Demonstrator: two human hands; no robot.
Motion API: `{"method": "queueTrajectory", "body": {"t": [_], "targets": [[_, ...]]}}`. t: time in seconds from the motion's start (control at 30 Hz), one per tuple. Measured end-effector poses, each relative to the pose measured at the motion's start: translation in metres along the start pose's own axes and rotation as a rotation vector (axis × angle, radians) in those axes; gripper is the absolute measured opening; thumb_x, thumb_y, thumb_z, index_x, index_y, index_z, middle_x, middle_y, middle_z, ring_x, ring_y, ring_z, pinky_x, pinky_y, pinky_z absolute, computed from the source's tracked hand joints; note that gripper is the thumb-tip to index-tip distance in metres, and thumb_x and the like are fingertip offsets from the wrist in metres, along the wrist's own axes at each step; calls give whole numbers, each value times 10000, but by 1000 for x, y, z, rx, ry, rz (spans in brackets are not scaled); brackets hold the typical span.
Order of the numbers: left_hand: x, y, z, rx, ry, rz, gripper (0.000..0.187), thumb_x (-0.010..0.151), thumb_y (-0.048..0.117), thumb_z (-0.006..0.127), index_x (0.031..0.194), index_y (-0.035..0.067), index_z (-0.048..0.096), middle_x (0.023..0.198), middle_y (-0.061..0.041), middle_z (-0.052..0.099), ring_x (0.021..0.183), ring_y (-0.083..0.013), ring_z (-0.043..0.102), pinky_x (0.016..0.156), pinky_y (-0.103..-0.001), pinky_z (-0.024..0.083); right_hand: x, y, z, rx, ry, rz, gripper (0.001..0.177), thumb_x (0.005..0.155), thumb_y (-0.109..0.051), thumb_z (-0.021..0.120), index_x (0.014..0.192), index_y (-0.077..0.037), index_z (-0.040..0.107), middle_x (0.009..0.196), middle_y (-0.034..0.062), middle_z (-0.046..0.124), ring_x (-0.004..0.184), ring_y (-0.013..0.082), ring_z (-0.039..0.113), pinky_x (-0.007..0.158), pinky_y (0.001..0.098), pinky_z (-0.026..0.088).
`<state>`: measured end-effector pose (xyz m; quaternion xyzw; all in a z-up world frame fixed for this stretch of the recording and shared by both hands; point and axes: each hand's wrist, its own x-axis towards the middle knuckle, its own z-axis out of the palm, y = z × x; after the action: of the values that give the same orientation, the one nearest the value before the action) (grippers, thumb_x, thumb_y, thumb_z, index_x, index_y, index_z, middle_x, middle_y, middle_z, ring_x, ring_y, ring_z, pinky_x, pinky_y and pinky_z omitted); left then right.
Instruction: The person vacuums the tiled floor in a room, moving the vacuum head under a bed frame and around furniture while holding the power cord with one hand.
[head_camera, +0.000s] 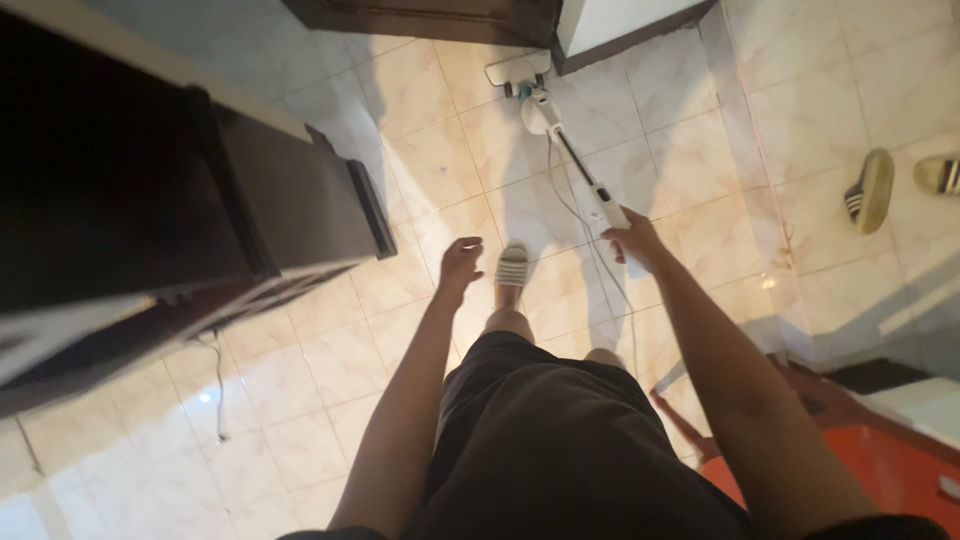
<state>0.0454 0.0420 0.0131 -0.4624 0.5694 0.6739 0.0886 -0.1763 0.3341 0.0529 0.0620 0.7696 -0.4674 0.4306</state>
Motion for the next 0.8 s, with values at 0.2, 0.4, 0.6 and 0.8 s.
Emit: {"method": "queueTrajectory", "body": {"t": [0.2,0.4,0.6,0.8], "targets": [[-63,-65,23,-228,161,49,295,944,214,666,1229,140,690,874,-24,530,732,-111,530,700,-322,594,-44,63,-35,-25,-122,-121,627,790,-11,680,1412,-20,601,650,72,577,458,145,508,403,326,440],[-122,-157,120,-463,230,62,300,932,210,614,1214,131,675,1042,64,653,753,-85,517,726,-339,595,-150,163,-121,-201,-230,-164,675,774,-24,653,1439,-19,543,658,90,622,434,171,527,393,338,452],[-195,-193,218,-424,176,46,292,939,223,648,1210,123,686,956,14,602,802,-129,547,733,-317,601,-256,244,-219,-321,-341,-153,741,785,-37,651,1509,-92,503,667,67,604,460,147,540,412,322,481],[-232,-170,240,-404,226,-30,283,912,246,683,1179,153,701,875,14,586,818,-128,592,698,-322,584,-304,246,-270,-537,-225,28,790,774,-19,674,1523,-190,494,629,63,596,463,151,527,420,320,467]]}}
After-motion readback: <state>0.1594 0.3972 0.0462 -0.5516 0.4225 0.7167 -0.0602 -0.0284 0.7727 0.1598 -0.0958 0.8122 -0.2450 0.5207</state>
